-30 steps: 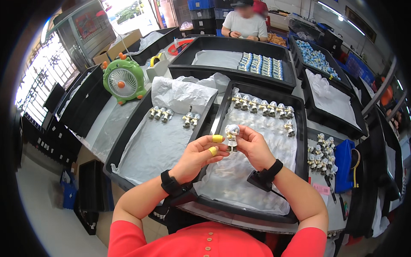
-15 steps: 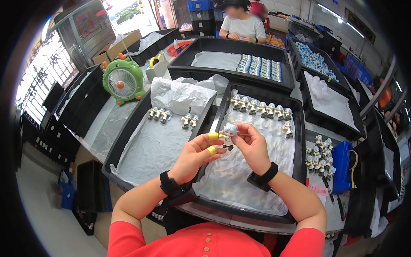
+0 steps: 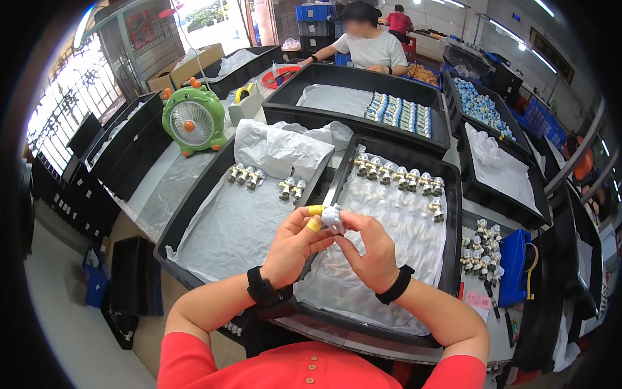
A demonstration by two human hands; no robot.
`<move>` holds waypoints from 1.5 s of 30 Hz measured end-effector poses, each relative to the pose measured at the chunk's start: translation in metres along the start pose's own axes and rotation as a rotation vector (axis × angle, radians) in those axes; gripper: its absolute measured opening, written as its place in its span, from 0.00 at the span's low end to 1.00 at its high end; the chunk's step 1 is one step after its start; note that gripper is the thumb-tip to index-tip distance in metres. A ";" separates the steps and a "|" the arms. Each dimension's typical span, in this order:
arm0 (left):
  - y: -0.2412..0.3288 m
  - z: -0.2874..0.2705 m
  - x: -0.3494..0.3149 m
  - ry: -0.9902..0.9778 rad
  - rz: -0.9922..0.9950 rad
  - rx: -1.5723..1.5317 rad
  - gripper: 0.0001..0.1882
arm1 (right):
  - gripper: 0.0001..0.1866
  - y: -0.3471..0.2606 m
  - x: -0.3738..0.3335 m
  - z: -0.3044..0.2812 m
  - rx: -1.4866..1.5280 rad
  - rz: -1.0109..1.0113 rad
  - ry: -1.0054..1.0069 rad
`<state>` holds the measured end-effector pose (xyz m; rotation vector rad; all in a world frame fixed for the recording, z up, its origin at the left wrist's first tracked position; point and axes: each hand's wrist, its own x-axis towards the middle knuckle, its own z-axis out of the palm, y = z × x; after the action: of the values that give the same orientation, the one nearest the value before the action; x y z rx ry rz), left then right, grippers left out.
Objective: The person assembles small metal valve components by hand, picking up parts from a tray and screwing them together. They use a red-handled screwdriver to tighten the assembly and place the finished units into a black tray lined with white paper. The process is repeated for multiple units.
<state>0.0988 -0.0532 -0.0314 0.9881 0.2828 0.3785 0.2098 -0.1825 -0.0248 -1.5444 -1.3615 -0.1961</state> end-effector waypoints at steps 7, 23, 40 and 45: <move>0.002 0.001 0.001 -0.103 0.168 0.063 0.24 | 0.24 -0.008 -0.004 0.006 -0.073 -0.139 -0.039; 0.001 0.000 0.001 -0.250 0.195 0.174 0.25 | 0.28 0.007 0.008 -0.009 -0.011 -0.077 -0.026; 0.010 -0.006 0.006 -0.290 -0.188 -0.145 0.25 | 0.40 0.011 0.008 -0.013 0.131 0.071 -0.221; 0.009 -0.007 0.006 -0.286 -0.172 -0.141 0.24 | 0.43 0.014 0.009 -0.014 0.114 0.044 -0.240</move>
<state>0.1003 -0.0411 -0.0280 0.8590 0.0793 0.0963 0.2307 -0.1843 -0.0197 -1.5363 -1.4955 0.0963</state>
